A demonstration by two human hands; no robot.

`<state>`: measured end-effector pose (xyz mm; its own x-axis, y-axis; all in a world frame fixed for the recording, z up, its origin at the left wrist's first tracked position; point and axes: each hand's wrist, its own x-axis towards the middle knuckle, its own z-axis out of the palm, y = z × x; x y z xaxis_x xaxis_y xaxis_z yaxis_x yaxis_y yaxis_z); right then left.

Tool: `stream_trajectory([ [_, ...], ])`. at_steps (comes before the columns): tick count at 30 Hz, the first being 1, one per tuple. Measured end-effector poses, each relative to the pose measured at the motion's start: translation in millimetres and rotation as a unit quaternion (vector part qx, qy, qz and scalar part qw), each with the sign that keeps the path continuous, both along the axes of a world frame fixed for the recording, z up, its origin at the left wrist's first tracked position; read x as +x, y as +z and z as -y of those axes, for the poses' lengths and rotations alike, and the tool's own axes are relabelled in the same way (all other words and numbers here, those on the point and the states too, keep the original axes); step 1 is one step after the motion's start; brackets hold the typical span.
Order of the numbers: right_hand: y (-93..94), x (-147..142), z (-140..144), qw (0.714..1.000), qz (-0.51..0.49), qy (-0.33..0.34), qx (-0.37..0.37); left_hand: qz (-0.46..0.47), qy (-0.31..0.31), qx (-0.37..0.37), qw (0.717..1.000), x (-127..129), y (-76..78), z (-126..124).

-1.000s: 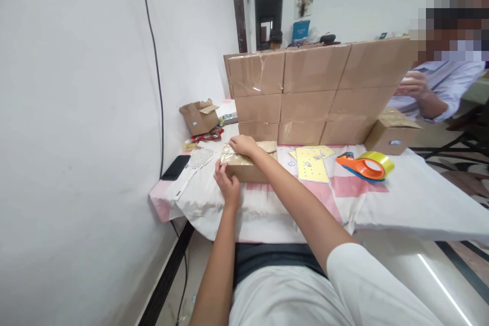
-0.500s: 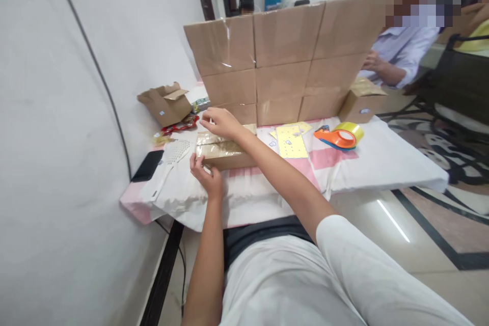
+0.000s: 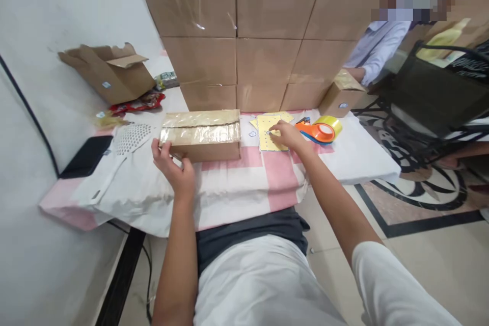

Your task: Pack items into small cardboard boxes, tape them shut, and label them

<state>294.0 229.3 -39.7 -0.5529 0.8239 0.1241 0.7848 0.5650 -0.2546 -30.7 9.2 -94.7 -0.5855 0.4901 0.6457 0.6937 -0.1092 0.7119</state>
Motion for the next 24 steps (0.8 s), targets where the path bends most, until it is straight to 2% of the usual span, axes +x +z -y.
stream_trajectory([
  [4,-16.4,-15,3,0.999,-0.018,-0.035,0.008,-0.041,0.031,0.024,0.998,3,3.0,1],
  [6,-19.6,-20,1,0.995,-0.086,-0.047,0.001,-0.043,0.034,0.020,0.998,4,4.7,1],
  [8,-20.7,-22,-1,0.978,-0.201,-0.053,-0.032,-0.041,0.037,0.015,0.998,5,5.9,1],
  [10,-20.1,-24,0,0.933,-0.340,-0.050,-0.106,-0.038,0.038,0.011,0.998,5,6.2,0],
  [12,-18.0,-26,5,0.868,-0.455,-0.038,-0.196,-0.039,0.037,0.011,0.998,5,5.6,0],
  [14,-15.4,-31,15,0.811,-0.525,-0.023,-0.259,-0.041,0.038,0.015,0.998,4,4.1,0],
  [16,-13.5,-39,27,0.778,-0.563,-0.014,-0.279,-0.045,0.039,0.019,0.998,3,2.1,-1],
  [20,-14.4,-62,52,0.760,-0.604,-0.010,-0.241,-0.053,0.042,0.022,0.997,1,-0.8,-2],
  [24,-21.1,-86,76,0.774,-0.601,-0.040,-0.194,-0.052,0.045,0.025,0.997,1,-0.6,-3],
])
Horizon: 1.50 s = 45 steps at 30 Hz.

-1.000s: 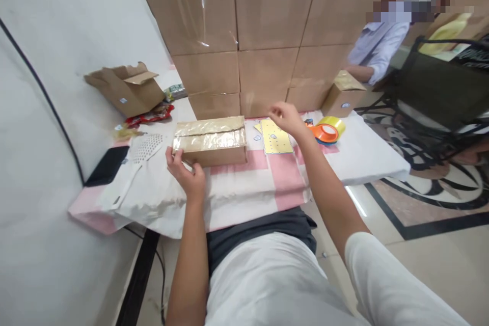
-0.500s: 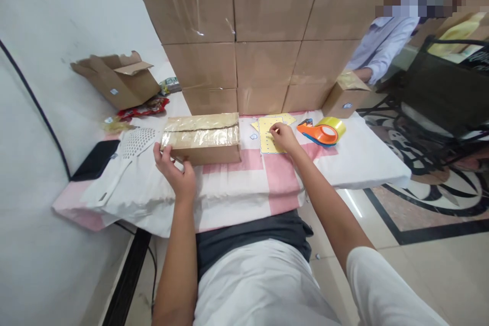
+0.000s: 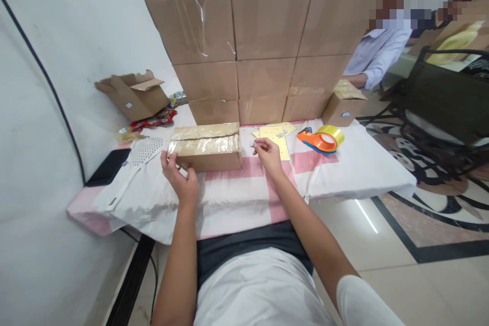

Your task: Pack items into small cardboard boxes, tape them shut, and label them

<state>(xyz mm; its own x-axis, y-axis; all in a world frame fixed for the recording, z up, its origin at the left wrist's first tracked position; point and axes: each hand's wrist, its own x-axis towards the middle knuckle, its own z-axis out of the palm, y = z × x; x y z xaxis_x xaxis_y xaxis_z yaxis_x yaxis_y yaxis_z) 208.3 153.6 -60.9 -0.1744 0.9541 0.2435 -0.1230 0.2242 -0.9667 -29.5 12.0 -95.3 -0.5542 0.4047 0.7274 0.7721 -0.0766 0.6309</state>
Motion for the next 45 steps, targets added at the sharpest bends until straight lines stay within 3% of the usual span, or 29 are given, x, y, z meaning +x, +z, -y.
stream_trajectory([
  [7,-11.9,-22,24,0.991,0.115,-0.068,0.027,-0.001,-0.009,-0.002,1.000,0,0.9,0],
  [12,-14.8,-27,22,0.989,0.111,-0.090,0.041,-0.006,-0.002,-0.001,1.000,0,0.8,0],
  [18,-20.8,-29,16,0.999,-0.001,0.023,0.037,-0.020,-0.001,0.002,1.000,0,1.7,1],
  [22,-28.3,-26,11,0.994,-0.064,0.084,-0.034,-0.018,0.000,0.006,1.000,2,3.3,1],
  [25,-32.6,-29,10,0.990,-0.089,0.070,-0.086,-0.020,0.002,0.006,1.000,1,3.2,1],
  [30,-29.6,-35,5,0.991,-0.075,0.053,-0.096,-0.019,-0.011,0.014,1.000,-2,0.4,1],
  [39,-14.5,-24,-14,0.976,-0.041,0.147,-0.154,-0.009,-0.015,0.035,0.999,-6,-0.2,-4],
  [45,-19.3,-28,-5,0.974,-0.091,0.126,-0.164,-0.009,-0.007,0.046,0.999,-5,-0.4,-4],
])
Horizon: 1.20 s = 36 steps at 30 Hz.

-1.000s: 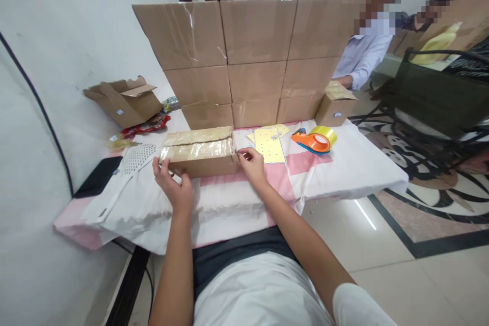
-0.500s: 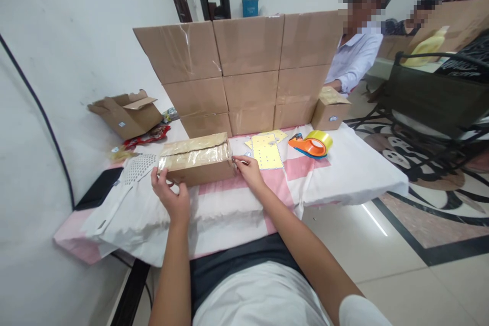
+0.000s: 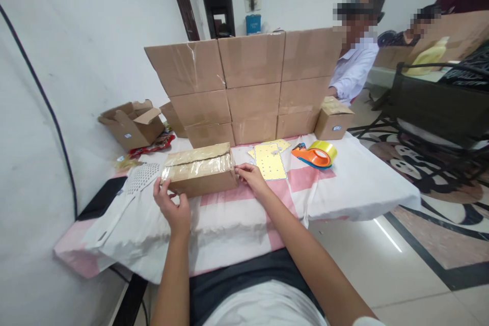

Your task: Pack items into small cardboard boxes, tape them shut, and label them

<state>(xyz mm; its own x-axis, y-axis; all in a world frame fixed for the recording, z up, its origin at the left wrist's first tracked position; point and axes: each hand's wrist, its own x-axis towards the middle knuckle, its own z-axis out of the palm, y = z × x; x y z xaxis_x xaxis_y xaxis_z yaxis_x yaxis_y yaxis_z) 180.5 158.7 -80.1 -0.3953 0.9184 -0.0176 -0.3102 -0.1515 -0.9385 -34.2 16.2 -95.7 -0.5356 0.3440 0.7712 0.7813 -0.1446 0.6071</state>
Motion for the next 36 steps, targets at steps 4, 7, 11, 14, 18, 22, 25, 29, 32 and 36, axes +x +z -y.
stream_trajectory([
  [4,-2.1,-2.1,1.1,1.000,-0.001,-0.008,0.002,-0.001,-0.003,0.003,1.000,-0.3,-0.5,0.1],
  [7,-3.7,-2.8,-0.2,1.000,0.001,-0.010,0.003,-0.006,-0.003,0.008,1.000,-0.4,-0.5,0.0],
  [11,-4.6,-3.4,-0.3,1.000,0.000,-0.014,0.013,-0.002,-0.002,0.007,1.000,-0.3,-1.0,-0.6],
  [14,-4.6,-3.5,1.0,1.000,-0.004,-0.016,0.020,-0.003,0.002,0.006,1.000,-0.3,-1.8,-1.2],
  [18,-6.0,-3.4,2.7,0.999,-0.004,-0.024,0.027,0.006,0.003,0.001,1.000,1.6,-1.9,-0.8],
  [22,-7.4,-3.3,3.5,0.999,-0.003,-0.026,0.032,0.017,0.001,-0.005,1.000,4.4,-1.1,0.7],
  [25,-7.6,-3.1,3.6,0.999,-0.002,-0.026,0.035,0.018,0.002,-0.008,1.000,4.6,-1.1,0.8],
  [29,-7.1,-2.5,3.7,0.999,-0.002,-0.024,0.037,0.019,-0.002,-0.015,1.000,3.5,-2.3,0.3],
  [32,-6.9,-1.7,3.7,0.999,-0.001,-0.022,0.036,0.018,0.000,-0.015,1.000,2.8,-3.5,0.0],
  [36,-8.6,-1.4,2.7,0.999,0.001,-0.023,0.039,0.017,0.001,-0.014,1.000,2.3,-4.7,-0.5],
])
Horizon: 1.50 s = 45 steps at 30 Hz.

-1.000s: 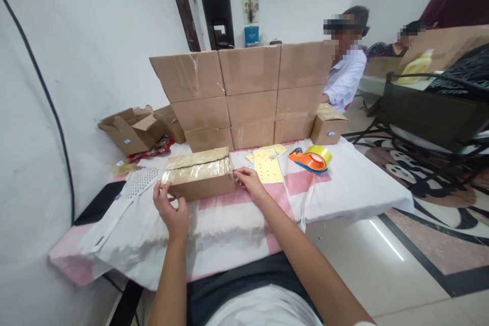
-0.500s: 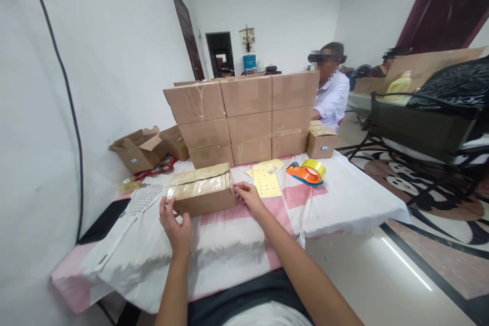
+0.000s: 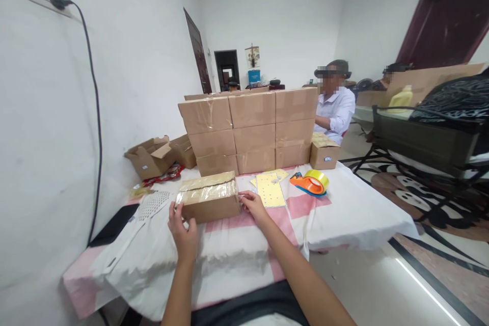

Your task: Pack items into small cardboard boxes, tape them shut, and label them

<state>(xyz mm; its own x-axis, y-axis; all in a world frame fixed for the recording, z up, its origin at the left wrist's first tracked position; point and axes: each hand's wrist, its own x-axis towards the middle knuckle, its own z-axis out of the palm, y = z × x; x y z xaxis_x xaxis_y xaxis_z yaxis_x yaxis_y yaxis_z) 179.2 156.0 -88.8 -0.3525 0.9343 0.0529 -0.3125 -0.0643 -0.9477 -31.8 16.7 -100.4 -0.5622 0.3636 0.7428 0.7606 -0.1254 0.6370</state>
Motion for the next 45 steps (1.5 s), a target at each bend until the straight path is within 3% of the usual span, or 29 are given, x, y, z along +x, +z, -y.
stream_trajectory([
  [35,-2.2,-2,3,0.998,-0.011,-0.029,0.046,-0.007,-0.013,0.012,1.000,-5,-8.1,-6],
  [45,-13.3,-8,-5,0.997,-0.018,-0.036,0.068,-0.038,-0.021,0.067,0.997,-22,-26.8,-21],
])
